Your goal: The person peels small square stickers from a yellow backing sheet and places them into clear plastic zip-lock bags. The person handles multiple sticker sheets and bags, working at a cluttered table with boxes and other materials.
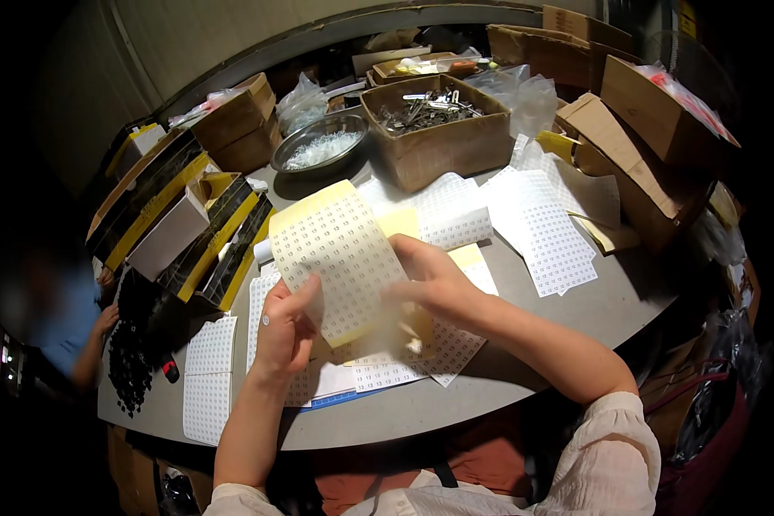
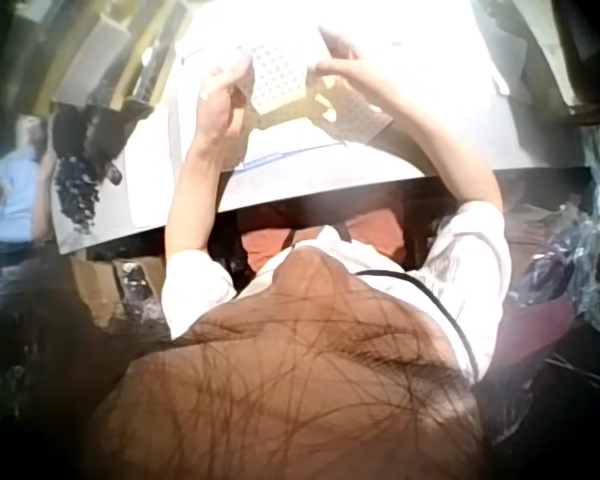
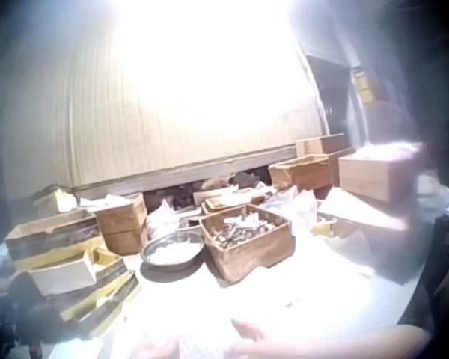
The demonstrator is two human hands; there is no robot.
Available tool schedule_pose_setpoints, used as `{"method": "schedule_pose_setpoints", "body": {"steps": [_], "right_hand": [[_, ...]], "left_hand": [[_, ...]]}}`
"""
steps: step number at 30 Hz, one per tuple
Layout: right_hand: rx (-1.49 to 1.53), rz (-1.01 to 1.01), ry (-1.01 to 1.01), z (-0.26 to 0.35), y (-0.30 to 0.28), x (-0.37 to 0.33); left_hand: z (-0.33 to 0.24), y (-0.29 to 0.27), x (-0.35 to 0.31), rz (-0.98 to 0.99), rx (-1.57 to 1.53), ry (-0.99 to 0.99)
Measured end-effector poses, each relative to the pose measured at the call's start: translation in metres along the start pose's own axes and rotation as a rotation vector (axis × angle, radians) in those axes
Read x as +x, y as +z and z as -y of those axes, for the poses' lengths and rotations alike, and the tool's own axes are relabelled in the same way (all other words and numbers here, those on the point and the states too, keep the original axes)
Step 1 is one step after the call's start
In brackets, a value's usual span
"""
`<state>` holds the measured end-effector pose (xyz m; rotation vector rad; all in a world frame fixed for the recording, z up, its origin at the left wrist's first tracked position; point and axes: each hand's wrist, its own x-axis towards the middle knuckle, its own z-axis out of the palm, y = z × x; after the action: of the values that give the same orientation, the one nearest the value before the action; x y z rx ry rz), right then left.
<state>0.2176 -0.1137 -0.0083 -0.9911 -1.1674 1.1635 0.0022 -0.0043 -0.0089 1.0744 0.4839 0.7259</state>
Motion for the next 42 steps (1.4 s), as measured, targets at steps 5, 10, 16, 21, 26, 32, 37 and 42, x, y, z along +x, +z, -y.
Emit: {"method": "schedule_pose_setpoints", "body": {"steps": [5,10,16,21,26,32,37,42], "right_hand": [[-0.009,-0.017,-0.029,0.001,0.002,0.000],[0.004,-0.021,-0.048,0.001,0.000,0.000],[0.027,0.001,-0.054,0.004,0.000,-0.001],[0.060,-0.024,-0.041,0.001,-0.002,0.001],[0.054,-0.028,-0.040,0.007,0.000,-0.001],[0.072,-0.066,-0.054,0.006,-0.003,0.000],[0.081,-0.071,-0.074,0.009,-0.002,0.000],[0.092,-0.094,-0.106,0.008,-0.003,0.000]], "left_hand": [[-0.002,0.007,-0.004,0.032,0.004,0.017],[-0.008,0.019,-0.011,0.033,0.012,-0.003],[-0.009,0.023,-0.013,0.052,0.007,-0.005],[-0.005,0.022,-0.013,0.064,0.033,0.005],[-0.004,0.023,-0.013,0.076,0.024,0.002],[-0.007,0.025,-0.017,0.112,0.051,-0.049],[-0.007,0.029,-0.019,0.117,0.049,-0.048],[-0.005,0.028,-0.019,0.123,0.090,-0.066]]}}
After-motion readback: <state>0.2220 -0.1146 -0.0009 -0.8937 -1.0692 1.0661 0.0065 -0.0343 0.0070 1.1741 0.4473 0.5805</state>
